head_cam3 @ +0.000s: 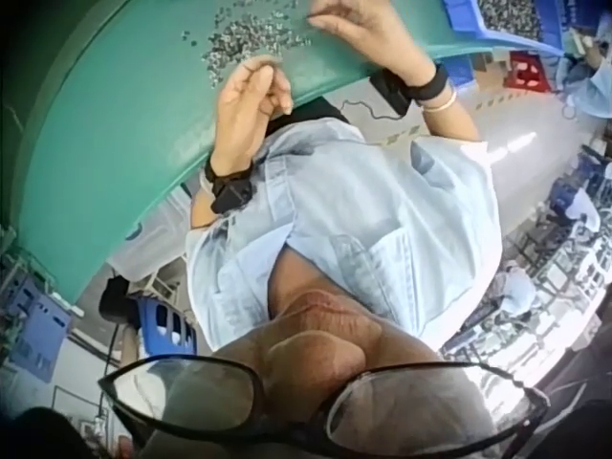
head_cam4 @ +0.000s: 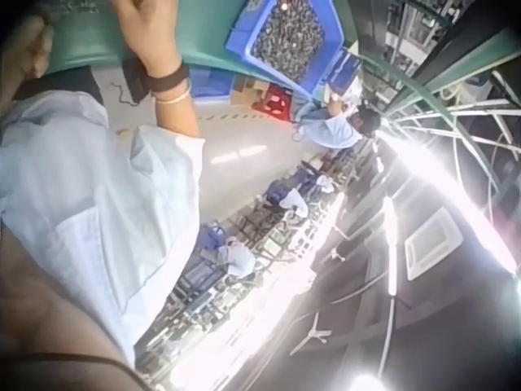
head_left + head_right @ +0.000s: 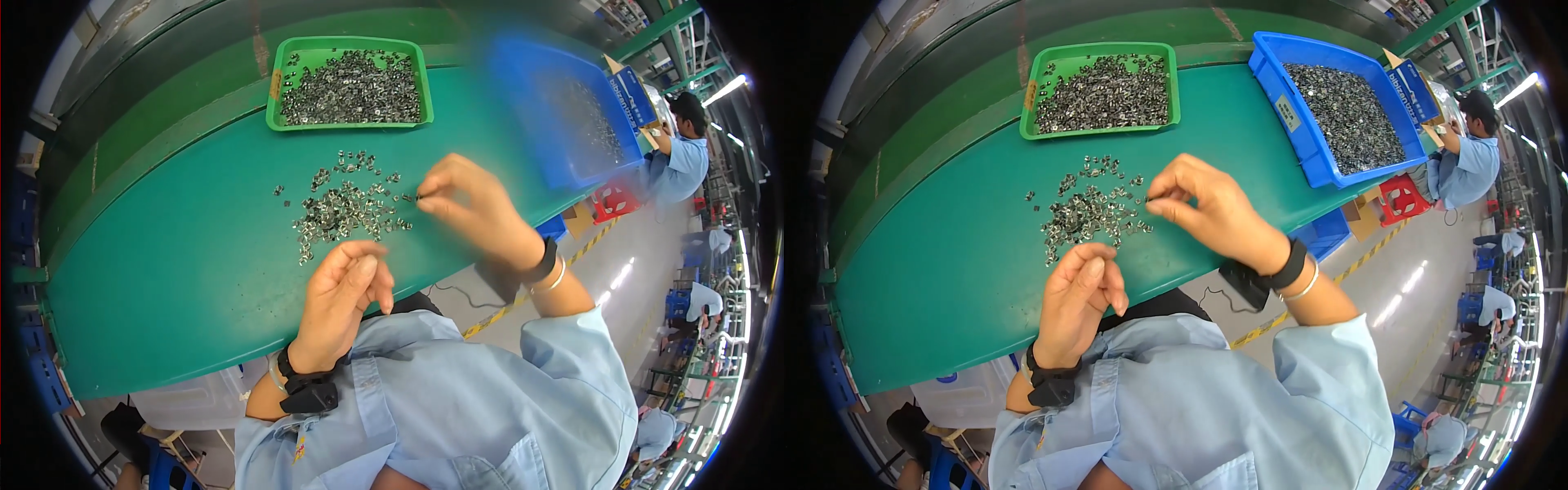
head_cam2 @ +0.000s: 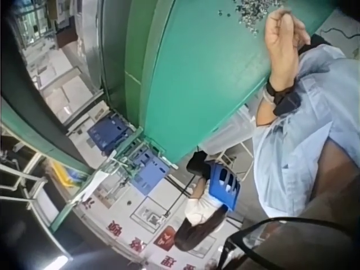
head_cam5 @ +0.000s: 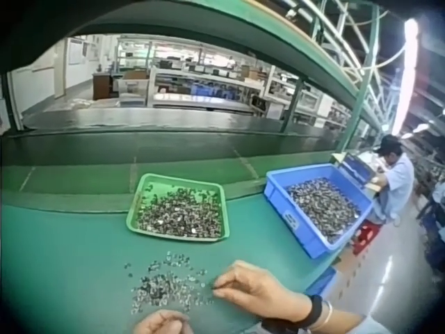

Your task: The person picks up small metal components from a pile on the table, fits them together by hand, and places the assembled units into a blue bin, occasionally replenishing the pile from a green tray.

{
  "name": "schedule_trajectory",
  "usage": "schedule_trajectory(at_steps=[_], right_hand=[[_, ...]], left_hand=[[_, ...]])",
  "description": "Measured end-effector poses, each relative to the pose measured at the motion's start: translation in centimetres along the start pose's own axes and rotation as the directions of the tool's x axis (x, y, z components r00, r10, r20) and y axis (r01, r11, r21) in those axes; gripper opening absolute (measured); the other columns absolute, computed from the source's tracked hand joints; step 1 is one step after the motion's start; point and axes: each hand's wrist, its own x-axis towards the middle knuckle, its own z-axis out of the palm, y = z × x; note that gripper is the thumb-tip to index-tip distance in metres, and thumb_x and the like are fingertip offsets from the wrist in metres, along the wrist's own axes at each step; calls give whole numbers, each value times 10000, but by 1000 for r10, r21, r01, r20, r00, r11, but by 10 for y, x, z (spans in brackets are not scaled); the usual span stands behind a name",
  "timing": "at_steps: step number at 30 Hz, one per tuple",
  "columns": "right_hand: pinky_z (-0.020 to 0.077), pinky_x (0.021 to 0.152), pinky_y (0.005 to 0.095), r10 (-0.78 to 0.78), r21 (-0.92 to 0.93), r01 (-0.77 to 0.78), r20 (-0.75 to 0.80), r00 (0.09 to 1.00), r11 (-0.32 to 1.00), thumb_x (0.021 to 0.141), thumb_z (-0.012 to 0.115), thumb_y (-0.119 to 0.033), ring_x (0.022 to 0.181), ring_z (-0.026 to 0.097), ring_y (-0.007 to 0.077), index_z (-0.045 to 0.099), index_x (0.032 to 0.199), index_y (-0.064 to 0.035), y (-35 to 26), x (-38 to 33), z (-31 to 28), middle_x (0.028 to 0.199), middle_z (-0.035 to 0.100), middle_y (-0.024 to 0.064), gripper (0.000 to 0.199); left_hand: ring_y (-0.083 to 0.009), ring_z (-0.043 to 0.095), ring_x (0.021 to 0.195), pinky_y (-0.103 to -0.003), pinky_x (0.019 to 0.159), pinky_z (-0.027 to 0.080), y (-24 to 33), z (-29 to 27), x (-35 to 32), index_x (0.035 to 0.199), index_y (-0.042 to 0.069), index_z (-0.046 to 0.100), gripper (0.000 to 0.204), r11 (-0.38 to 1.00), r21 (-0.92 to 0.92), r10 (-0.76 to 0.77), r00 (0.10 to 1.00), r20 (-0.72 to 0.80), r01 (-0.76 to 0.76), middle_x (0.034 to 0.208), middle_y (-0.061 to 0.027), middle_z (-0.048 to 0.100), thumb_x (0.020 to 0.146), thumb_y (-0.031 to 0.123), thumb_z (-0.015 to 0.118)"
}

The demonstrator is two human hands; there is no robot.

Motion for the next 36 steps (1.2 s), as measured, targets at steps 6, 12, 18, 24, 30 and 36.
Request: schedule_trajectory(at_steps=[6,12,18,24,30,36], right_hand=[[475,679,311,-259,3,261,-91,961,965,715,700,13,789,583,229,603,887,-28,-19,-19,31,852,590,81,202],[475,672,324,-279,-35,277,-124,952,960,699,705,19,805,586,242,603,895,-36,-20,-26,41,861,600,87,227],[477,662,330,-249,-59,242,-197,948,969,723,705,-52,794,586,237,596,919,-63,-25,-30,48,852,597,65,224],[470,672,325,-303,-201,271,-148,941,941,658,734,-10,797,585,246,609,897,-59,-31,-27,40,881,601,81,274],[464,665,326,-324,-203,297,-118,939,933,659,734,-16,789,583,243,609,889,-67,-29,-24,42,887,604,73,266],[415,667,331,-307,-164,280,-172,936,946,719,707,-70,772,564,213,603,883,-85,-25,-28,50,853,586,26,195]], left_hand=[[-122,556,670,-255,607,464,0,17,5,1043,13,510,202,995,97,23,997,-75,-15,849,-66,585,964,196,478],[-121,553,652,-250,596,459,-5,13,3,992,19,525,209,999,-50,-3,1000,-18,2,825,-63,588,968,220,473],[-122,558,655,-245,589,459,-7,16,2,1005,13,531,217,999,-37,29,998,-47,-31,834,-71,602,969,217,468],[-110,563,658,-239,580,463,-3,20,-1,1020,6,539,230,977,193,109,989,-101,-88,849,-78,617,972,217,461],[-104,560,647,-236,574,462,-2,14,1,980,8,545,232,985,151,92,993,-70,-81,805,-67,611,974,221,455],[-103,561,646,-233,572,460,-3,10,1,953,11,542,233,983,173,78,994,-82,-63,790,-63,604,976,224,450]])
